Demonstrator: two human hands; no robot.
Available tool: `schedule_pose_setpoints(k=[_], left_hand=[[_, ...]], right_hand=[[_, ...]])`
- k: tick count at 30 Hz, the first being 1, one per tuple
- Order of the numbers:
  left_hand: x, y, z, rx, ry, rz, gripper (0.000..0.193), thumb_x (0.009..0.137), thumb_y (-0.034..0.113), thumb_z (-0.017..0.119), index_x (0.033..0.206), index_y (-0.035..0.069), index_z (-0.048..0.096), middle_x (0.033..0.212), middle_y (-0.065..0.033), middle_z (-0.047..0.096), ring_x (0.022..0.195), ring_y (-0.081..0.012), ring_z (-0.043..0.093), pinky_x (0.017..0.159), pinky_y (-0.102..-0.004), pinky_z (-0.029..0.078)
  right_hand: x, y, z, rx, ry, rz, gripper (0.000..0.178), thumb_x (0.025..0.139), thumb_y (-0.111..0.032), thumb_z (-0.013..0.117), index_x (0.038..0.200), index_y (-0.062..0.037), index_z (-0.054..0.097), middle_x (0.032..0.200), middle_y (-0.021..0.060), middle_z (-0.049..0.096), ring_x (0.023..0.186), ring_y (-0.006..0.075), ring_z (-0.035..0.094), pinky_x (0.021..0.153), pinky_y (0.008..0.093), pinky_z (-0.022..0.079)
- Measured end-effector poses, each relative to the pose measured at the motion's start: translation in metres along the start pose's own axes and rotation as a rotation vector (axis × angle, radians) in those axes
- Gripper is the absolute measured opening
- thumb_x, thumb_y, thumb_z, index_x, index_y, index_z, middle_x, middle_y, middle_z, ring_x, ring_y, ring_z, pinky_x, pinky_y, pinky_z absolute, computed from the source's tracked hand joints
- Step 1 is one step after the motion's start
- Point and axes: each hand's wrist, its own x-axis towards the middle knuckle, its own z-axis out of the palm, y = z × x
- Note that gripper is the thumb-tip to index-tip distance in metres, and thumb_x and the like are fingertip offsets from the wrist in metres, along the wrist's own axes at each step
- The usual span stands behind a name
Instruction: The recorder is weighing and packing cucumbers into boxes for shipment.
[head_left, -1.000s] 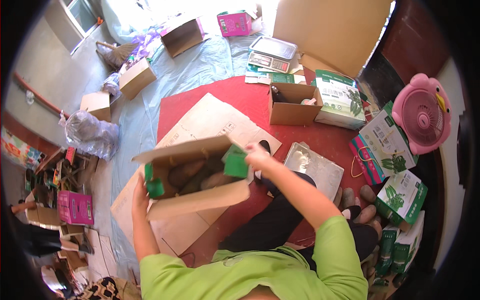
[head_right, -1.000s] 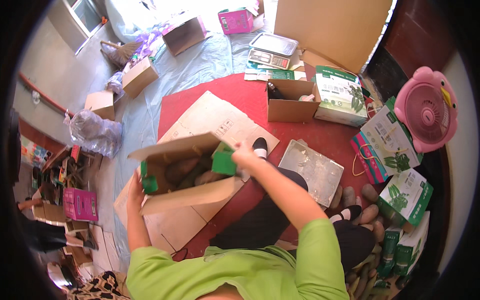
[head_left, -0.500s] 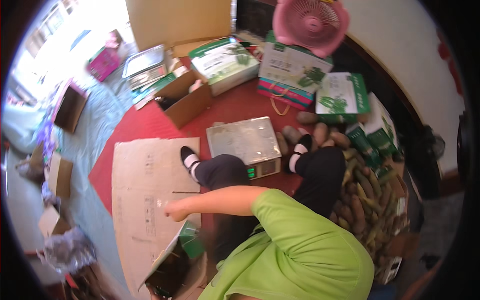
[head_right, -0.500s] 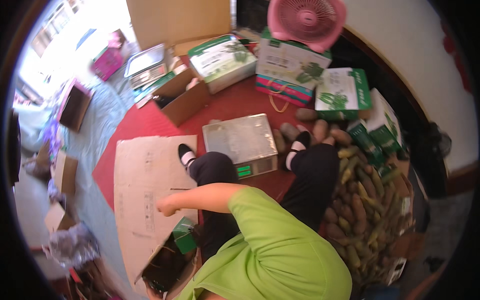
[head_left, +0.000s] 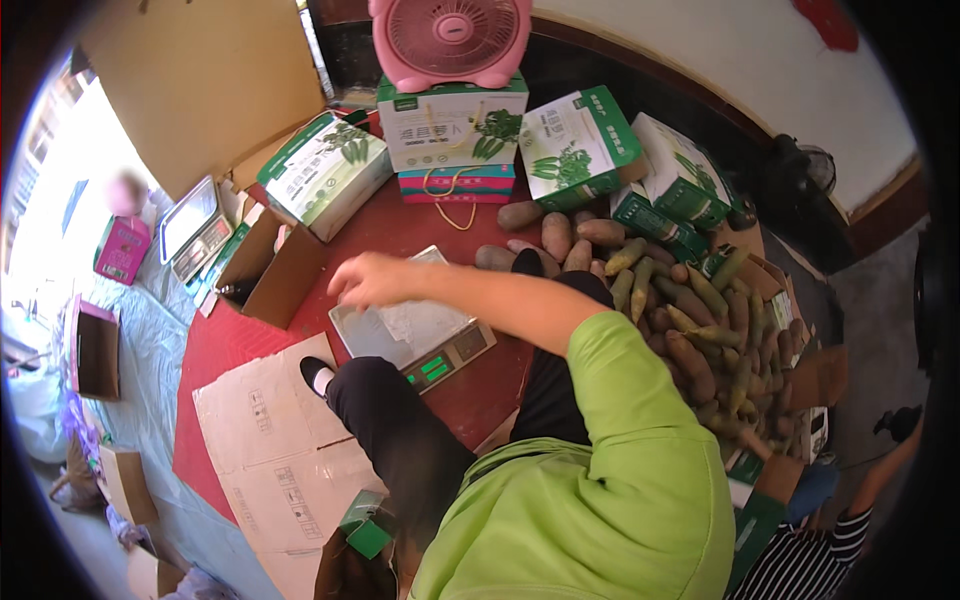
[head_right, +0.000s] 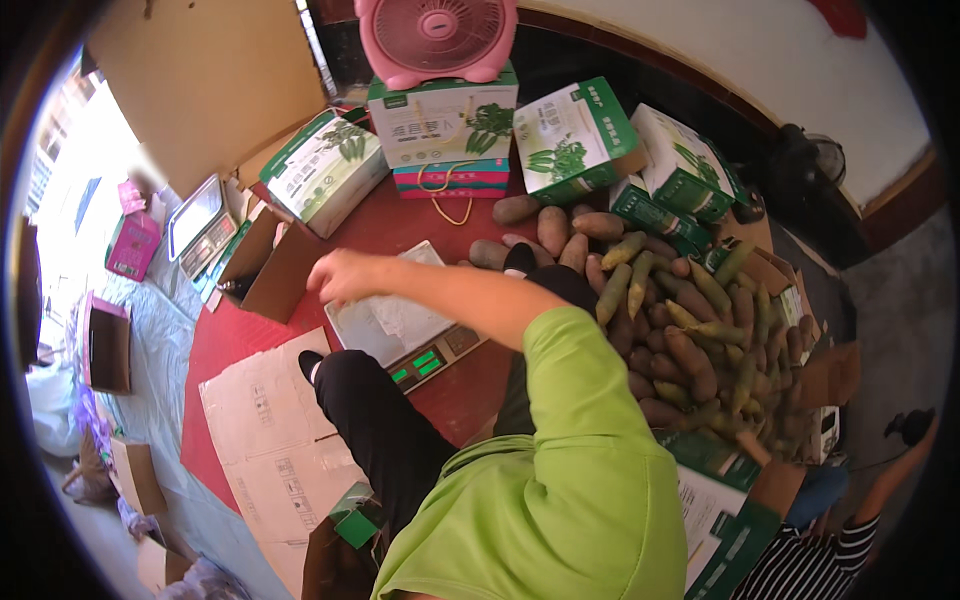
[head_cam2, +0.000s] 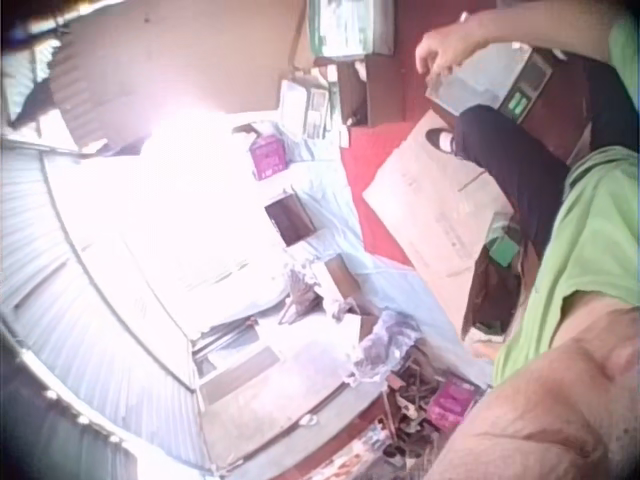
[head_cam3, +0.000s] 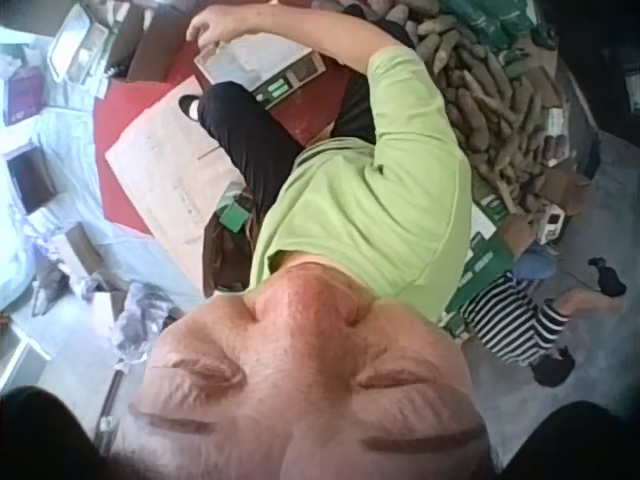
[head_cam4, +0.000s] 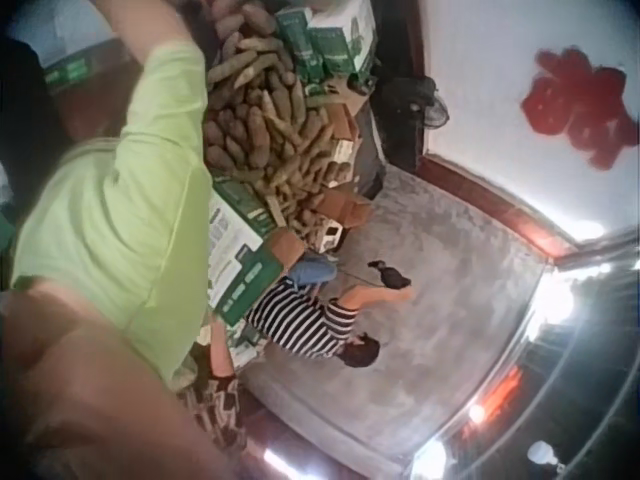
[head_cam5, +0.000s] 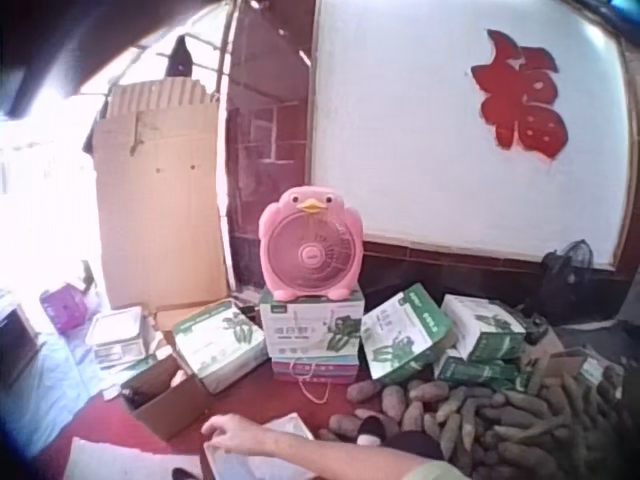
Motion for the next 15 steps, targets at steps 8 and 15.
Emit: schedule_pose_setpoints(k=[8, 15], left_hand=[[0.011, 0.115, 0.063, 0.131, 0.054, 0.363, 0.045, 0.094, 0.036, 0.051, 0.126, 0.005, 0.055, 0.12, -0.0096, 0.058, 0.113, -0.0267, 0.052, 0.098, -0.0419, 0.038], [-0.004, 0.239, 0.177, 0.251, -0.008, 0.703, 0.032, 0.095, 0.019, 0.049, 0.122, 0.002, 0.057, 0.118, -0.0105, 0.059, 0.112, -0.0255, 0.053, 0.099, -0.0372, 0.038]], right_hand=[[-0.107, 0.075, -0.163, 0.013, 0.483, 0.266, 0.039, 0.083, -0.016, 0.063, 0.119, -0.0031, 0.059, 0.098, 0.0075, 0.066, 0.077, 0.013, 0.063, 0.058, 0.0259, 0.049], [-0.197, 0.168, -0.206, 0.364, 0.858, 0.499, 0.036, 0.085, -0.01, 0.058, 0.12, -0.003, 0.055, 0.096, 0.0085, 0.064, 0.071, 0.0139, 0.059, 0.054, 0.0253, 0.047]])
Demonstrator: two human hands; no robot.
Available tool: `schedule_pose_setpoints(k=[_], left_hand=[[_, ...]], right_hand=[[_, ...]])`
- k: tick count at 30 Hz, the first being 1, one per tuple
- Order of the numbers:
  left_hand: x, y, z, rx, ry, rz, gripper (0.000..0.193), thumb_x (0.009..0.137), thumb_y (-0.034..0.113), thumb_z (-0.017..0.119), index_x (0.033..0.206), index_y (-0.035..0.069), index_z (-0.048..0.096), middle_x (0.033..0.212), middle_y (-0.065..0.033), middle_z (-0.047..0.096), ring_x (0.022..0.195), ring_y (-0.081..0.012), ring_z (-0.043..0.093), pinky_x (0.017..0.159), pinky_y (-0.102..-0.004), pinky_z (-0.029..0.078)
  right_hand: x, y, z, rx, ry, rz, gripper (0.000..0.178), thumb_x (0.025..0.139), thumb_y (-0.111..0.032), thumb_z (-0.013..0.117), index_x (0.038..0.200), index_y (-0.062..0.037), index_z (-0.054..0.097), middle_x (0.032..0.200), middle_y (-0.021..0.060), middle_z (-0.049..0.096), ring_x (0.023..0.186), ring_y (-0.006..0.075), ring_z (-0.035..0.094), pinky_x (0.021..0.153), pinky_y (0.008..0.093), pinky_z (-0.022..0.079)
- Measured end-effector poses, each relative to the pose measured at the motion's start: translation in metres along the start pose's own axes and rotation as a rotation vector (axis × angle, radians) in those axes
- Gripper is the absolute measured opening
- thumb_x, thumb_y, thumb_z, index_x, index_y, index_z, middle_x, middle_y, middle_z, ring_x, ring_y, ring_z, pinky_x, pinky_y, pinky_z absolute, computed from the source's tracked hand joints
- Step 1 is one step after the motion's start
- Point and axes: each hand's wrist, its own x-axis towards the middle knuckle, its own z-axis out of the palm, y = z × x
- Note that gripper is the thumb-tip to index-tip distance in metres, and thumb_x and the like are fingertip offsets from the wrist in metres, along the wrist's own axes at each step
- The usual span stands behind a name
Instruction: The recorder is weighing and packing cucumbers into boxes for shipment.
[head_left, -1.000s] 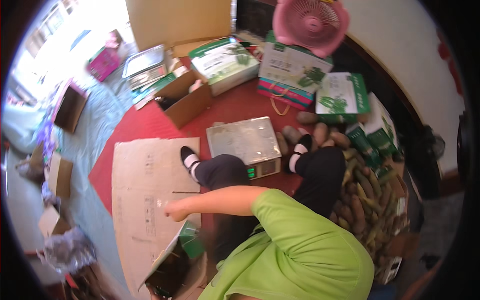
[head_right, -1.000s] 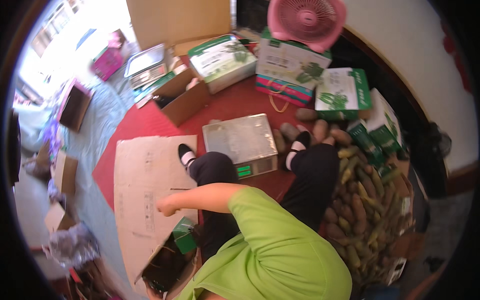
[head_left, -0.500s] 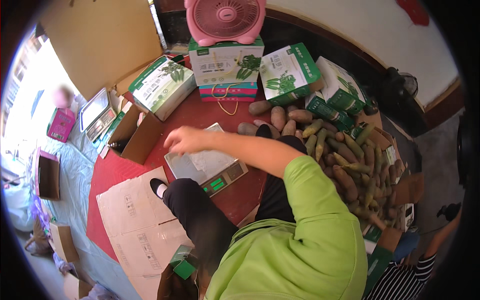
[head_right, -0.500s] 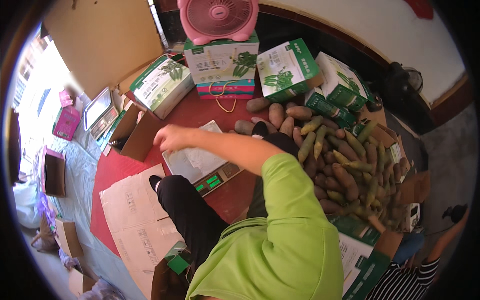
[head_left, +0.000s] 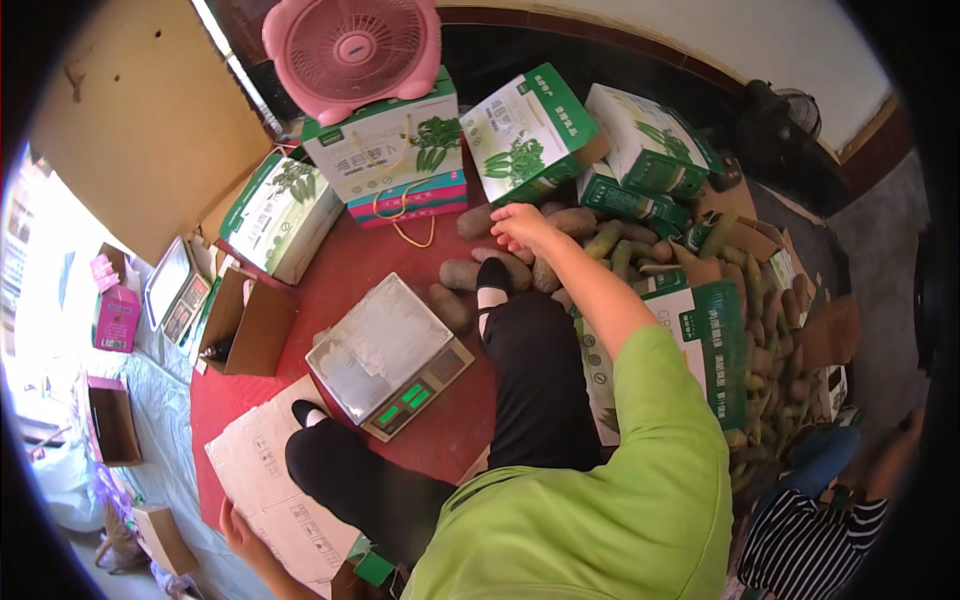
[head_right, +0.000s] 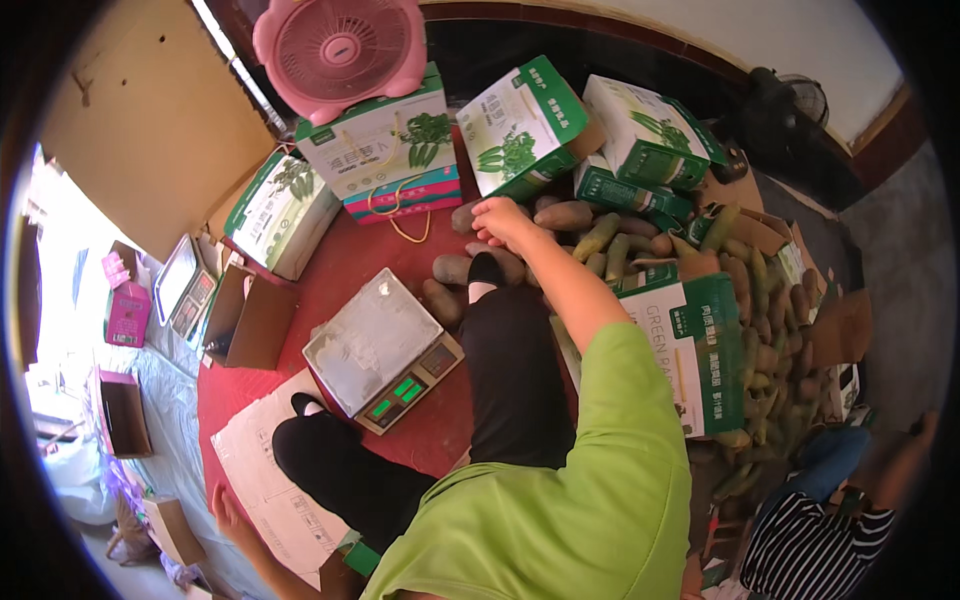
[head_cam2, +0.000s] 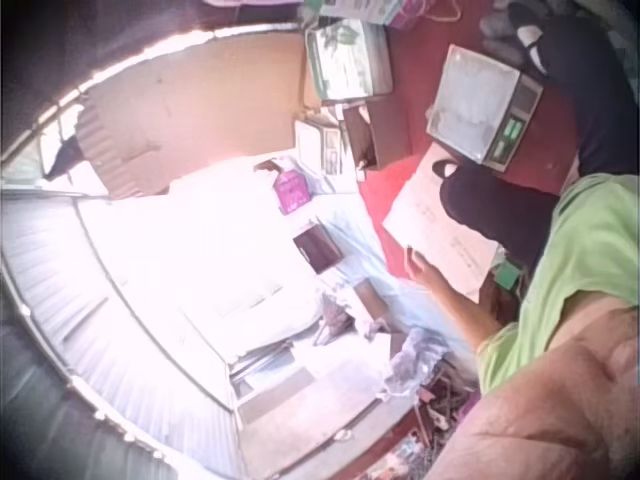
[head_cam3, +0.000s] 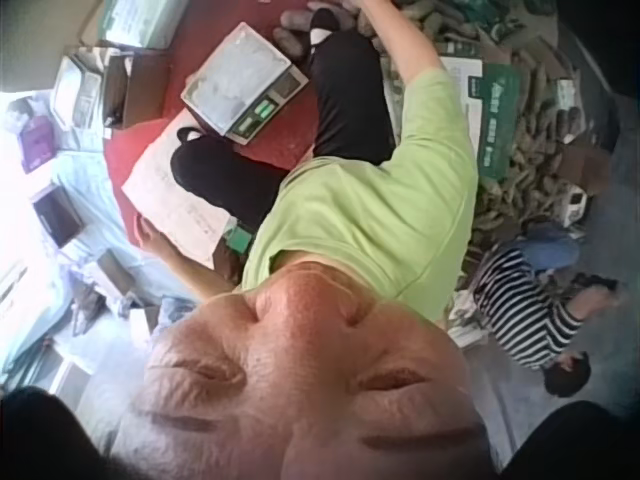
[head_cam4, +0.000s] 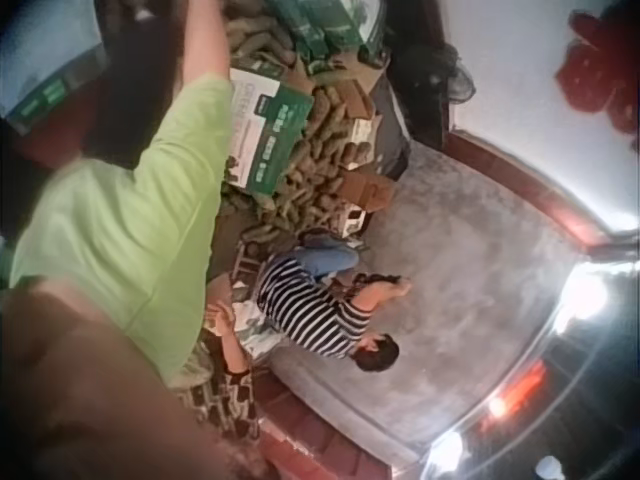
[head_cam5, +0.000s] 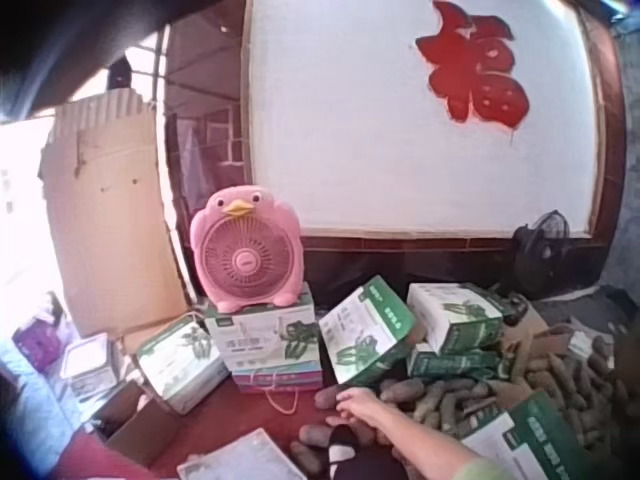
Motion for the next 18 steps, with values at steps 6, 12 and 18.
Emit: schedule_pose_setpoints(k=[6, 12, 18], left_hand=[[0.04, 0.128, 0.111, 0.1, -0.414, 0.362, 0.029, 0.088, 0.006, 0.054, 0.116, 0.0, 0.059, 0.119, -0.0161, 0.058, 0.115, -0.0305, 0.052, 0.101, -0.0382, 0.037], [0.031, 0.14, 0.142, 0.198, -0.55, 0.362, 0.027, 0.088, 0.009, 0.056, 0.114, 0.001, 0.061, 0.117, -0.0171, 0.059, 0.111, -0.0323, 0.054, 0.096, -0.0393, 0.04], [0.031, 0.133, 0.146, 0.132, -0.518, 0.335, 0.027, 0.091, 0.011, 0.056, 0.114, -0.001, 0.061, 0.112, -0.0163, 0.06, 0.107, -0.0302, 0.056, 0.094, -0.0382, 0.042]], right_hand=[[0.008, 0.058, -0.042, -0.231, 0.095, -0.147, 0.03, 0.082, -0.007, 0.058, 0.111, -0.0009, 0.059, 0.09, 0.0102, 0.065, 0.074, 0.0167, 0.062, 0.059, 0.029, 0.05], [-0.089, 0.026, -0.096, -0.731, 0.127, -0.274, 0.033, 0.08, -0.018, 0.064, 0.111, -0.0054, 0.062, 0.098, 0.0146, 0.067, 0.09, 0.0229, 0.065, 0.079, 0.035, 0.051], [-0.195, 0.014, -0.186, -0.92, 0.453, -0.032, 0.043, 0.079, -0.027, 0.066, 0.117, -0.0093, 0.06, 0.106, 0.0134, 0.065, 0.1, 0.0281, 0.062, 0.086, 0.039, 0.048]])
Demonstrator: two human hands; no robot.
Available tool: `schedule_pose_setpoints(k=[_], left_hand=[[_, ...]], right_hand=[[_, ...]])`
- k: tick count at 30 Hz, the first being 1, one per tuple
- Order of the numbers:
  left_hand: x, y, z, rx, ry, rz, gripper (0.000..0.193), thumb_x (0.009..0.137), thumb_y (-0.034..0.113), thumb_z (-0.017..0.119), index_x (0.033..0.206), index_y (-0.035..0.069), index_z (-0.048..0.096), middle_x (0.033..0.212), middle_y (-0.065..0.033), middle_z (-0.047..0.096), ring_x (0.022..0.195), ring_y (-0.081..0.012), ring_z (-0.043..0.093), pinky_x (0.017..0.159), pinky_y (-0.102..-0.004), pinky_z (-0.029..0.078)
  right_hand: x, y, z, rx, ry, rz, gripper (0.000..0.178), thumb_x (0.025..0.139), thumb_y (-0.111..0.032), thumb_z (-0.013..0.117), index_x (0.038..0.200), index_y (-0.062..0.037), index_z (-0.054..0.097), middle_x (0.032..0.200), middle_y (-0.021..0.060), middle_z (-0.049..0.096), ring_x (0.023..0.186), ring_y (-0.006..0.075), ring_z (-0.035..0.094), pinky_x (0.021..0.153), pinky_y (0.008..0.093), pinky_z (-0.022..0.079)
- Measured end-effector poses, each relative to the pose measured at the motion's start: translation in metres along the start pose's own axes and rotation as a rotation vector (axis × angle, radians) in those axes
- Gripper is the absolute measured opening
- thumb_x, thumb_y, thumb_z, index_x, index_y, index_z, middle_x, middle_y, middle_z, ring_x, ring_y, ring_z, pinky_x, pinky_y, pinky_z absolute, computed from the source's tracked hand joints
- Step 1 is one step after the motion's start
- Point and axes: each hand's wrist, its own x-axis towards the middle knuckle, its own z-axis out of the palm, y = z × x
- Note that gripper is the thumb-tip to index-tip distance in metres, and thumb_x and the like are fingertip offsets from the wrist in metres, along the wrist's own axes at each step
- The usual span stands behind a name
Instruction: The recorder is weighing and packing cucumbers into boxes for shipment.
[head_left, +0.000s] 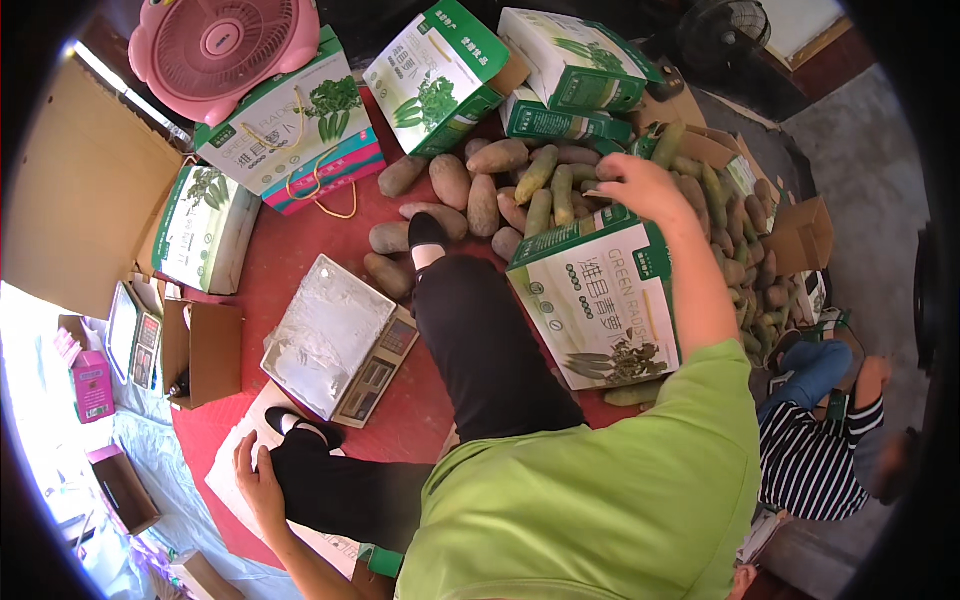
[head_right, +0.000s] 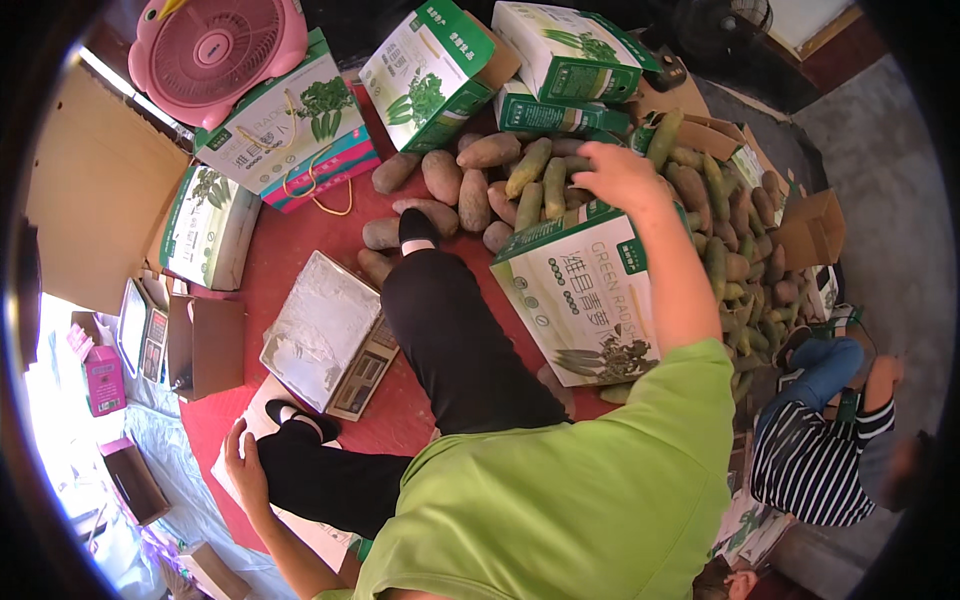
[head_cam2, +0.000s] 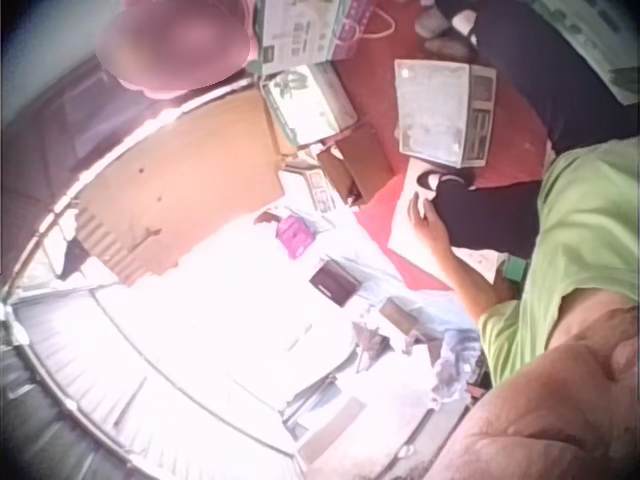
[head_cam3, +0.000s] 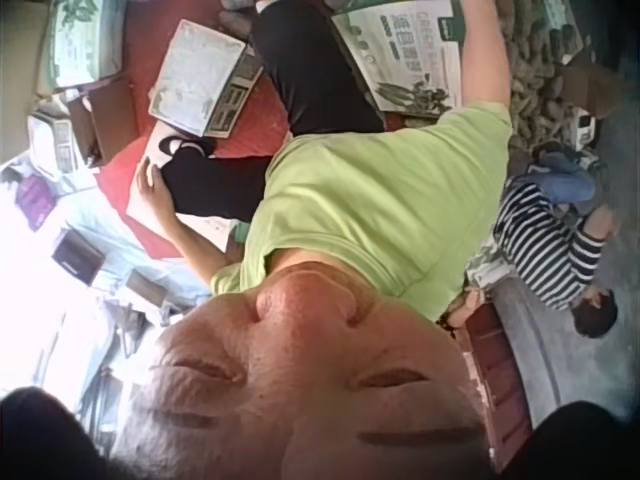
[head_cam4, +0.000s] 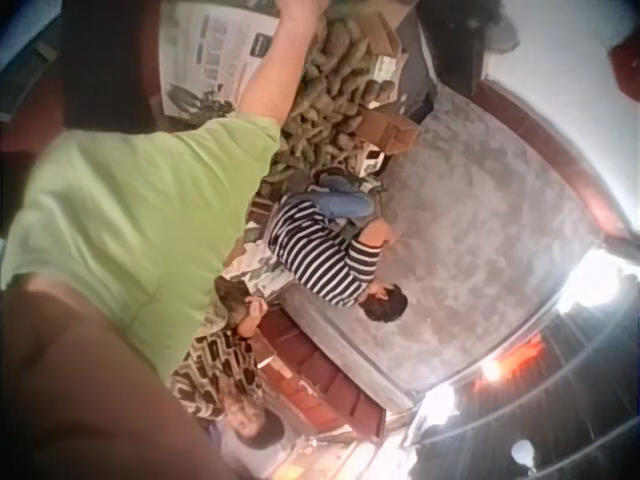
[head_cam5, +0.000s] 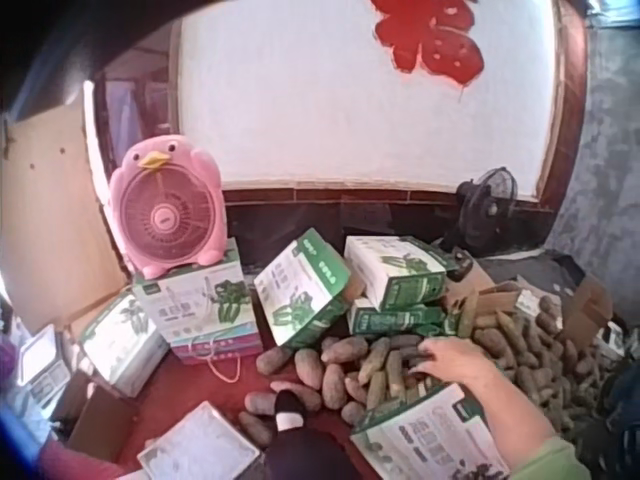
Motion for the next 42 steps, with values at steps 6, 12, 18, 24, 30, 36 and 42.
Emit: schedule_pose_setpoints(k=[6, 12, 18, 24, 30, 36, 42], left_hand=[[-0.01, -0.001, -0.006, 0.002, 0.031, -0.039, 0.027, 0.091, 0.013, 0.056, 0.114, 0.0, 0.061, 0.113, -0.016, 0.06, 0.108, -0.0305, 0.056, 0.095, -0.0384, 0.041], [-0.01, 0.003, -0.004, 0.006, 0.058, -0.031, 0.026, 0.089, 0.011, 0.056, 0.112, 0.0, 0.062, 0.111, -0.0167, 0.061, 0.107, -0.0312, 0.056, 0.094, -0.0376, 0.042], [-0.009, 0.003, -0.002, -0.008, 0.073, -0.022, 0.026, 0.087, 0.011, 0.057, 0.111, 0.001, 0.063, 0.111, -0.0161, 0.061, 0.106, -0.0321, 0.057, 0.093, -0.0389, 0.042], [-0.01, 0.004, -0.004, 0.027, 0.092, -0.018, 0.026, 0.086, 0.014, 0.06, 0.109, 0.003, 0.064, 0.108, -0.0152, 0.062, 0.104, -0.0315, 0.056, 0.089, -0.0382, 0.044], [-0.012, 0.003, -0.002, 0.052, 0.142, -0.019, 0.026, 0.085, 0.016, 0.062, 0.108, 0.003, 0.064, 0.107, -0.015, 0.062, 0.104, -0.0327, 0.056, 0.089, -0.0389, 0.044], [-0.017, 0.002, -0.005, 0.088, 0.164, -0.042, 0.028, 0.086, 0.021, 0.061, 0.108, 0.005, 0.065, 0.109, -0.0148, 0.062, 0.106, -0.0332, 0.055, 0.093, -0.04, 0.042], [-0.012, 0.005, -0.007, 0.132, 0.15, -0.042, 0.028, 0.087, 0.023, 0.059, 0.109, 0.006, 0.065, 0.113, -0.0141, 0.062, 0.111, -0.0321, 0.053, 0.097, -0.0403, 0.039]], right_hand=[[-0.051, 0.096, -0.015, -0.005, 0.257, 0.193, 0.054, 0.077, -0.03, 0.07, 0.124, -0.007, 0.054, 0.121, 0.0146, 0.059, 0.113, 0.0289, 0.056, 0.094, 0.0406, 0.044], [-0.114, 0.187, 0.0, 0.555, -0.175, 0.456, 0.049, 0.075, -0.011, 0.074, 0.12, -0.0024, 0.056, 0.11, 0.0083, 0.064, 0.097, 0.0182, 0.061, 0.087, 0.0361, 0.048], [-0.146, 0.187, 0.03, 0.717, -0.109, 0.514, 0.025, 0.08, 0.003, 0.063, 0.104, -0.0012, 0.065, 0.092, 0.0023, 0.067, 0.076, 0.014, 0.062, 0.075, 0.0296, 0.05], [-0.104, 0.066, -0.006, 0.623, -0.067, 0.19, 0.021, 0.079, 0.003, 0.062, 0.1, 0.0029, 0.064, 0.089, 0.0018, 0.066, 0.077, 0.0118, 0.059, 0.074, 0.0282, 0.047], [-0.061, -0.064, -0.055, 0.116, 0.07, -0.233, 0.017, 0.076, -0.01, 0.065, 0.086, 0.0019, 0.059, 0.074, 0.0189, 0.057, 0.072, 0.0274, 0.059, 0.067, 0.0371, 0.044], [-0.031, -0.174, -0.057, -0.034, 0.232, -0.652, 0.018, 0.079, -0.018, 0.061, 0.088, -0.0026, 0.061, 0.087, 0.0188, 0.062, 0.086, 0.037, 0.059, 0.073, 0.0426, 0.045], [-0.005, -0.27, 0.0, 0.008, 0.252, -0.927, 0.017, 0.083, -0.021, 0.06, 0.094, -0.0103, 0.065, 0.093, 0.0083, 0.065, 0.088, 0.0318, 0.062, 0.075, 0.0413, 0.049]])
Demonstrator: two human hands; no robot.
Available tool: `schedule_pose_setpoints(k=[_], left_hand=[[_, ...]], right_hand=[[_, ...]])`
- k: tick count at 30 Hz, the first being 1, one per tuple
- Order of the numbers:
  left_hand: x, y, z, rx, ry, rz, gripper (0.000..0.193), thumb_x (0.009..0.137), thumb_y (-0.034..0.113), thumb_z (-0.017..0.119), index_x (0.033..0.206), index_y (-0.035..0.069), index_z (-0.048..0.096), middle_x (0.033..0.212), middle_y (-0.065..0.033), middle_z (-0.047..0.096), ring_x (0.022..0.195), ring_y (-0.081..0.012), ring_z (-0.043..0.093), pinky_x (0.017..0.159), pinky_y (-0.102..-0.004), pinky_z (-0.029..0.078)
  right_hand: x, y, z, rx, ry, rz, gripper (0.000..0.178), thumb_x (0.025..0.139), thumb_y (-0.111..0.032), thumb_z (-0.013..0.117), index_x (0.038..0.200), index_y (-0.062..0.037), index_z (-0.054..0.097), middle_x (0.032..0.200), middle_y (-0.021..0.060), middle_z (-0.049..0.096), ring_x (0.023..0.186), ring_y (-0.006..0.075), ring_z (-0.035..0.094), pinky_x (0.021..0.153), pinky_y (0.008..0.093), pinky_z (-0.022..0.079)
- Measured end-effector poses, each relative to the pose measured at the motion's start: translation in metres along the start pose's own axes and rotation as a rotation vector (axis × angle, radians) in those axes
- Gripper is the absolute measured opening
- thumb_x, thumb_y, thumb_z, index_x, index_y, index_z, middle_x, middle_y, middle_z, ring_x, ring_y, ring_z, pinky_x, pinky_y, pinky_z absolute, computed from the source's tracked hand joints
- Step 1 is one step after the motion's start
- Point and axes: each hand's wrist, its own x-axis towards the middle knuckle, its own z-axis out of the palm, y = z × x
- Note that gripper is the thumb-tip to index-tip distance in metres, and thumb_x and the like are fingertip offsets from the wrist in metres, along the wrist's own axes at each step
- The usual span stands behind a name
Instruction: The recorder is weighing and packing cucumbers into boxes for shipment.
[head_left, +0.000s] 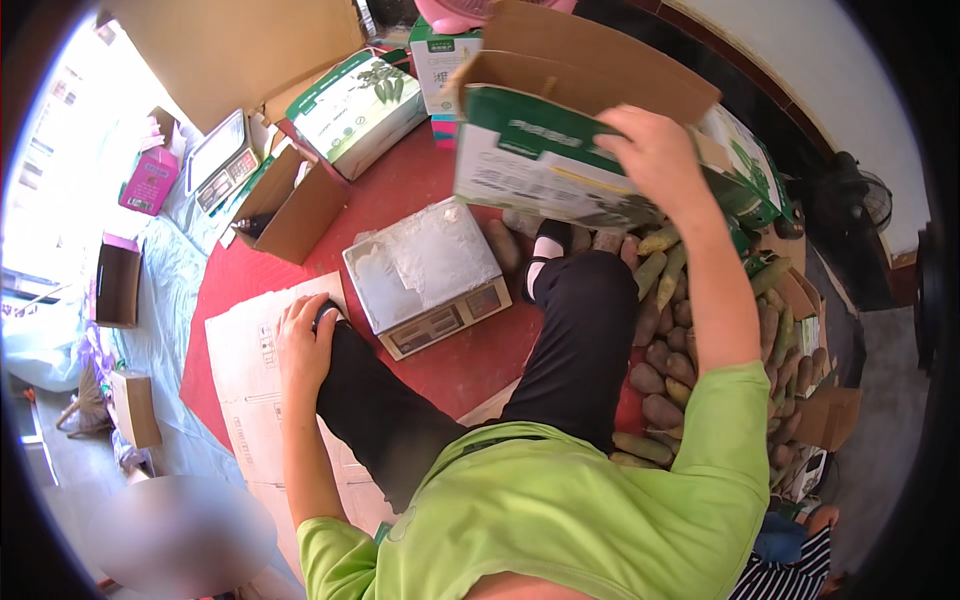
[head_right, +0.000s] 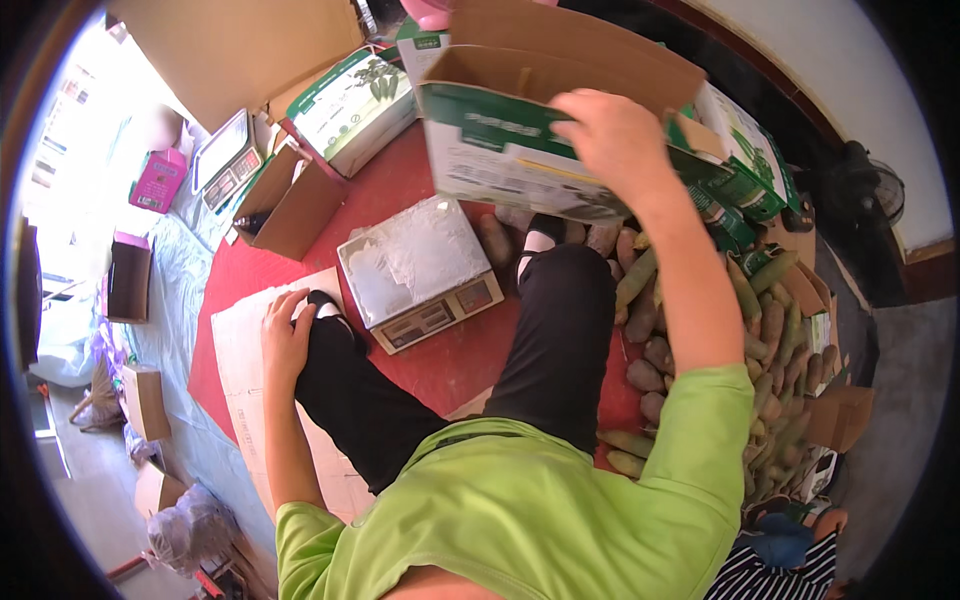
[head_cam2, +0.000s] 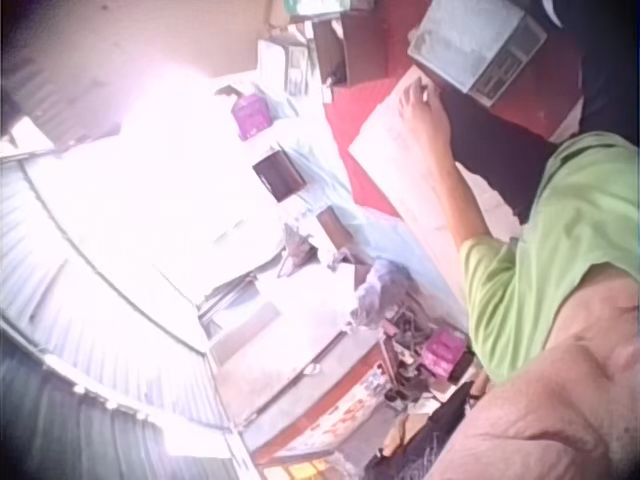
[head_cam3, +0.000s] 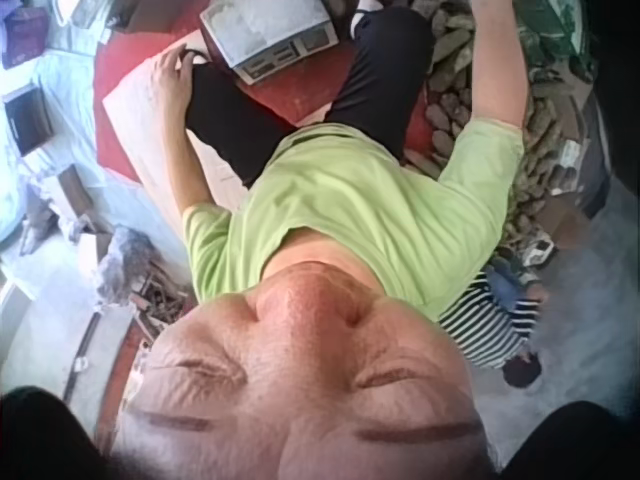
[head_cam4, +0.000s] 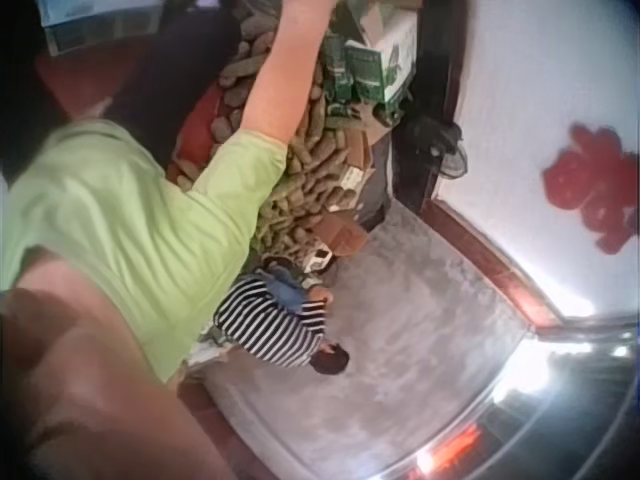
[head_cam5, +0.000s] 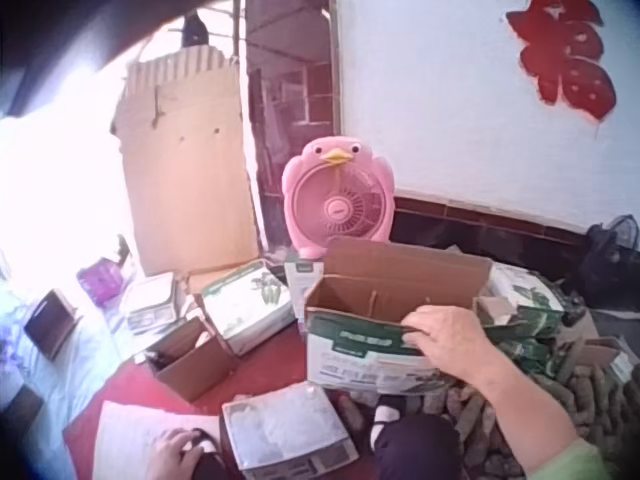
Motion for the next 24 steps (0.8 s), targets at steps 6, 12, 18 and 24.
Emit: schedule_pose_setpoints(k=[6, 12, 18, 24], left_hand=[[-0.002, 0.001, -0.001, 0.045, 0.018, -0.004, 0.028, 0.086, 0.021, 0.06, 0.109, 0.005, 0.064, 0.112, -0.0138, 0.062, 0.113, -0.0314, 0.053, 0.099, -0.041, 0.037], [-0.002, -0.007, 0.003, 0.054, 0.062, 0.058, 0.028, 0.085, 0.02, 0.061, 0.107, 0.004, 0.064, 0.112, -0.0138, 0.062, 0.111, -0.0316, 0.054, 0.096, -0.0405, 0.039], [-0.007, 0.007, 0.002, 0.173, 0.292, 0.159, 0.038, 0.078, 0.015, 0.07, 0.114, 0.008, 0.059, 0.106, -0.0109, 0.057, 0.104, -0.032, 0.052, 0.092, -0.0426, 0.039], [-0.003, 0.026, -0.002, 0.268, 0.401, 0.247, 0.051, 0.073, 0.013, 0.073, 0.122, 0.008, 0.057, 0.116, -0.0119, 0.054, 0.109, -0.0314, 0.049, 0.095, -0.0441, 0.037]], right_hand=[[0.038, -0.072, 0.111, 0.11, 0.004, -0.258, 0.011, 0.079, -0.018, 0.064, 0.086, -0.0112, 0.066, 0.087, 0.0063, 0.065, 0.085, 0.028, 0.063, 0.071, 0.0392, 0.051], [0.014, -0.148, 0.188, 0.056, -0.101, -0.477, 0.004, 0.076, -0.014, 0.056, 0.075, -0.0147, 0.06, 0.076, 0.0028, 0.059, 0.076, 0.0225, 0.063, 0.063, 0.0365, 0.052], [0.001, -0.15, 0.179, 0.105, -0.192, -0.451, 0.004, 0.079, -0.014, 0.056, 0.078, -0.0141, 0.06, 0.078, 0.0053, 0.06, 0.079, 0.0246, 0.063, 0.065, 0.0381, 0.052], [0.007, -0.105, 0.144, 0.055, -0.491, -0.358, 0.019, 0.08, -0.024, 0.065, 0.095, -0.0129, 0.064, 0.093, 0.0087, 0.064, 0.092, 0.0282, 0.062, 0.078, 0.0408, 0.051]])
